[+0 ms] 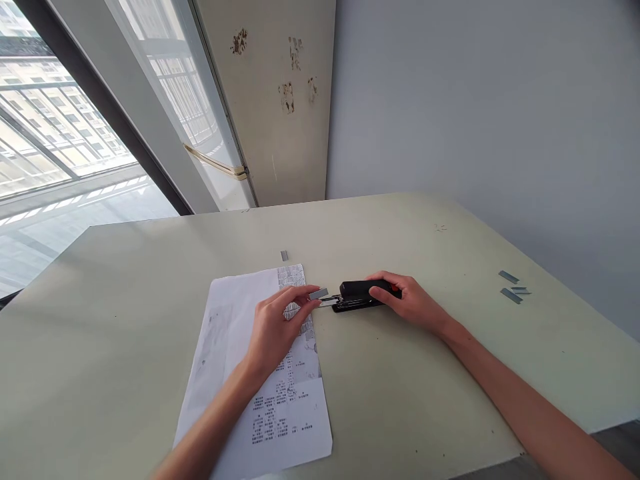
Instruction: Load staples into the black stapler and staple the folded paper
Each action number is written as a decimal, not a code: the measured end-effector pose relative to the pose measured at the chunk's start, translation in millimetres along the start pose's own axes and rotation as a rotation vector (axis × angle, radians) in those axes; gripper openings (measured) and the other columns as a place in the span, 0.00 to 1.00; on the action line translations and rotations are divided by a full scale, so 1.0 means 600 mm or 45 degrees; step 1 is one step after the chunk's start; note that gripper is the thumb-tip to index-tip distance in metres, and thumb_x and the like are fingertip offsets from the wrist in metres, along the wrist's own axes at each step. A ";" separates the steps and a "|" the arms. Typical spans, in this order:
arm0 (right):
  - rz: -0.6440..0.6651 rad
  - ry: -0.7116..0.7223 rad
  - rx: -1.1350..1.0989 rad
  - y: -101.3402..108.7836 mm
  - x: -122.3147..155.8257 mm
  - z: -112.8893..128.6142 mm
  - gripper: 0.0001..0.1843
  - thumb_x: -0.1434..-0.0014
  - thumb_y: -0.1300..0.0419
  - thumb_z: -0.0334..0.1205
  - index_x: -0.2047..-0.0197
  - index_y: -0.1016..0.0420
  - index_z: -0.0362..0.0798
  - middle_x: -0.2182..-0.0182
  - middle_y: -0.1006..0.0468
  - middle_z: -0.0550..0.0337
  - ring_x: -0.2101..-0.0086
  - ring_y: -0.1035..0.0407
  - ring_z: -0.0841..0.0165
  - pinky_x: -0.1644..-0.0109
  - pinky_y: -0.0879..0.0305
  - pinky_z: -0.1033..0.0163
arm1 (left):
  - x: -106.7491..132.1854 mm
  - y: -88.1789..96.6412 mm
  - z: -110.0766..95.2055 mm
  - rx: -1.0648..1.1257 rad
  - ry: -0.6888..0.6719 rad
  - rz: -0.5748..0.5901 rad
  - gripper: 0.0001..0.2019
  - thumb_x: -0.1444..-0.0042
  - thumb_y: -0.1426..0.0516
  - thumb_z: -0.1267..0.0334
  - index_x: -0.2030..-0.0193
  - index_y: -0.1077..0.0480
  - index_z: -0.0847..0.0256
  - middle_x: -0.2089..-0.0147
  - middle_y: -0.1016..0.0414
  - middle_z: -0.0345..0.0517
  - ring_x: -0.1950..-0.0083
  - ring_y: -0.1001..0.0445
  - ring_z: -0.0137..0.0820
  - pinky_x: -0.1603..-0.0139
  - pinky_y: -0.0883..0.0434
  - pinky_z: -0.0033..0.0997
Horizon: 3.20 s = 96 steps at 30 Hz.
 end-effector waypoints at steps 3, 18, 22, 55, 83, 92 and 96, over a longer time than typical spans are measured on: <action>0.011 0.001 -0.001 -0.002 -0.001 -0.002 0.28 0.35 0.44 0.69 0.51 0.20 0.55 0.69 0.24 0.61 0.67 0.33 0.64 0.63 0.34 0.60 | 0.000 -0.002 -0.006 -0.079 -0.082 0.035 0.09 0.30 0.41 0.54 0.50 0.22 0.51 0.60 0.18 0.41 0.58 0.20 0.34 0.54 0.22 0.37; 0.003 -0.002 0.013 -0.001 -0.001 -0.009 0.27 0.34 0.44 0.68 0.50 0.20 0.55 0.69 0.25 0.62 0.68 0.34 0.64 0.62 0.34 0.60 | 0.012 -0.036 0.000 -0.262 -0.182 0.163 0.06 0.27 0.45 0.59 0.49 0.27 0.55 0.48 0.24 0.46 0.47 0.25 0.38 0.45 0.27 0.43; 0.016 -0.011 -0.020 -0.003 -0.001 -0.008 0.27 0.34 0.44 0.68 0.50 0.21 0.55 0.68 0.25 0.61 0.67 0.34 0.64 0.62 0.35 0.60 | 0.011 -0.035 -0.003 -0.266 -0.195 0.167 0.06 0.27 0.45 0.60 0.49 0.28 0.55 0.48 0.23 0.46 0.48 0.24 0.38 0.46 0.27 0.42; 0.198 0.291 -0.197 -0.051 0.024 0.064 0.17 0.27 0.47 0.56 0.47 0.24 0.56 0.51 0.22 0.55 0.51 0.27 0.59 0.47 0.31 0.55 | 0.004 -0.085 -0.010 -0.130 -0.226 0.528 0.21 0.43 0.30 0.49 0.48 0.27 0.52 0.55 0.18 0.37 0.55 0.23 0.36 0.50 0.30 0.38; 0.206 0.190 -0.213 -0.045 0.042 0.054 0.17 0.45 0.28 0.53 0.57 0.22 0.54 0.61 0.20 0.61 0.63 0.29 0.64 0.59 0.32 0.59 | 0.302 0.054 -0.076 -0.847 -0.313 0.532 0.57 0.45 0.39 0.31 0.18 0.61 0.55 0.21 0.48 0.55 0.23 0.45 0.61 0.33 0.30 0.63; 0.280 0.111 -0.258 -0.049 0.042 0.044 0.19 0.46 0.27 0.54 0.58 0.24 0.53 0.64 0.22 0.62 0.65 0.29 0.65 0.60 0.31 0.60 | 0.309 0.062 -0.082 -0.643 -0.193 0.425 0.40 0.34 0.54 0.71 0.19 0.62 0.40 0.22 0.44 0.35 0.22 0.44 0.46 0.26 0.37 0.57; 0.263 0.105 -0.219 -0.053 0.054 0.049 0.19 0.47 0.28 0.55 0.57 0.23 0.54 0.62 0.20 0.61 0.62 0.27 0.63 0.58 0.29 0.58 | 0.319 0.036 -0.087 -0.594 -0.280 0.409 0.43 0.39 0.54 0.75 0.19 0.59 0.46 0.21 0.46 0.39 0.22 0.46 0.48 0.27 0.36 0.58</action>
Point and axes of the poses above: each hand's wrist, its own x-axis away from the middle knuckle, its own y-axis out of the back of the hand, z = x × y, the point moved 10 cm from there along -x, towards the middle knuckle
